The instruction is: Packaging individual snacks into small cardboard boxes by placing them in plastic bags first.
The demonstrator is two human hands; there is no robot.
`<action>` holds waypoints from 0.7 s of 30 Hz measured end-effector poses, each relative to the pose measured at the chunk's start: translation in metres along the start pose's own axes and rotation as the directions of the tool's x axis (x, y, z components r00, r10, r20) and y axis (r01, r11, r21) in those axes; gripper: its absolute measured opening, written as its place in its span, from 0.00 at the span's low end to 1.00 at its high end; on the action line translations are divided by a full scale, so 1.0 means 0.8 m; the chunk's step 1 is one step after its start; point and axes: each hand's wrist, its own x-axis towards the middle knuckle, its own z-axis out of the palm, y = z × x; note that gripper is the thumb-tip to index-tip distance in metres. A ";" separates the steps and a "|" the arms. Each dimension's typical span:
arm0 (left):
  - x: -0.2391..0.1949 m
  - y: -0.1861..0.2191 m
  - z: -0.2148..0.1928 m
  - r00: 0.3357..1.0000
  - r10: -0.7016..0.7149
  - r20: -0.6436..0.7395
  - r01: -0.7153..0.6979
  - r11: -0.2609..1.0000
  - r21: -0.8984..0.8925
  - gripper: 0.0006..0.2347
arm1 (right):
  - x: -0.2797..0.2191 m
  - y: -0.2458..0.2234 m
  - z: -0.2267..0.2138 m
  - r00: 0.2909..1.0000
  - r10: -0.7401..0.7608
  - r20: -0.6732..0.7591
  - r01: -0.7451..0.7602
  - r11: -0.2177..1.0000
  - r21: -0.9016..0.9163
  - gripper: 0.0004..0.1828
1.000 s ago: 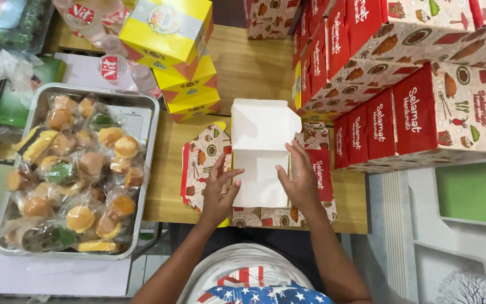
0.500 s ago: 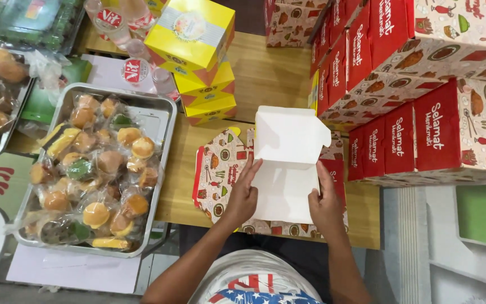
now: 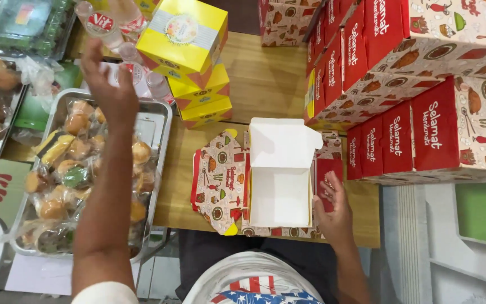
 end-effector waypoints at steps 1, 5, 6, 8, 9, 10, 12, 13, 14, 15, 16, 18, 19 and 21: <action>0.041 -0.019 -0.002 0.990 0.135 -0.042 -0.134 0.991 0.014 0.24 | -0.004 -0.003 -0.002 1.000 -0.007 -0.026 0.008 1.000 0.012 0.38; 0.161 -0.139 0.007 0.994 0.107 0.015 -0.108 0.976 0.190 0.21 | -0.015 0.019 -0.002 0.993 -0.018 -0.114 0.017 1.000 -0.012 0.35; 0.171 -0.152 0.015 0.993 0.114 0.018 -0.116 0.976 0.185 0.21 | -0.017 0.019 -0.002 0.992 -0.018 -0.123 0.017 1.000 -0.009 0.35; 0.192 -0.177 0.034 0.979 -0.167 0.117 0.118 0.933 0.341 0.28 | -0.023 0.020 0.000 0.990 0.016 -0.143 -0.019 1.000 -0.022 0.33; 0.200 -0.203 0.046 0.979 -0.161 0.124 0.111 0.935 0.337 0.28 | -0.023 0.022 0.000 0.988 0.018 -0.152 -0.021 1.000 -0.019 0.33; 0.208 -0.229 0.059 0.976 -0.178 0.128 0.113 0.907 0.407 0.33 | -0.023 0.025 0.001 0.986 -0.013 -0.165 0.008 0.999 -0.032 0.33; 0.212 -0.256 0.073 0.971 -0.201 0.131 0.116 0.872 0.476 0.39 | -0.025 0.028 -0.001 0.984 -0.040 -0.174 0.032 0.998 -0.047 0.32; 0.215 -0.255 0.082 0.957 -0.261 0.125 0.158 0.833 0.530 0.38 | -0.024 0.028 -0.003 0.981 -0.034 -0.190 0.022 0.998 -0.066 0.32; 0.218 -0.253 0.091 0.940 -0.319 0.116 0.196 0.789 0.583 0.36 | -0.023 0.028 -0.005 0.978 -0.028 -0.205 0.011 0.996 -0.086 0.32; 0.217 -0.245 0.095 0.941 -0.315 0.121 0.191 0.793 0.578 0.36 | -0.020 0.029 -0.006 0.977 -0.028 -0.213 0.010 0.996 -0.086 0.32; 0.215 -0.238 0.099 0.957 -0.249 0.145 0.153 0.866 0.477 0.30 | -0.018 0.031 -0.008 0.975 -0.020 -0.221 0.004 0.997 -0.073 0.32; 0.199 -0.221 0.103 0.967 -0.186 0.171 0.113 0.924 0.366 0.23 | -0.019 0.035 -0.009 0.973 -0.003 -0.231 -0.012 0.998 -0.063 0.32; 0.186 -0.211 0.101 0.965 -0.230 0.123 0.171 0.915 0.366 0.26 | -0.018 0.036 -0.009 0.973 -0.019 -0.230 0.005 0.998 -0.064 0.31; 0.178 -0.247 0.097 0.958 -0.278 0.074 0.233 0.902 0.363 0.28 | -0.016 0.041 -0.009 0.974 -0.036 -0.226 0.021 0.998 -0.067 0.31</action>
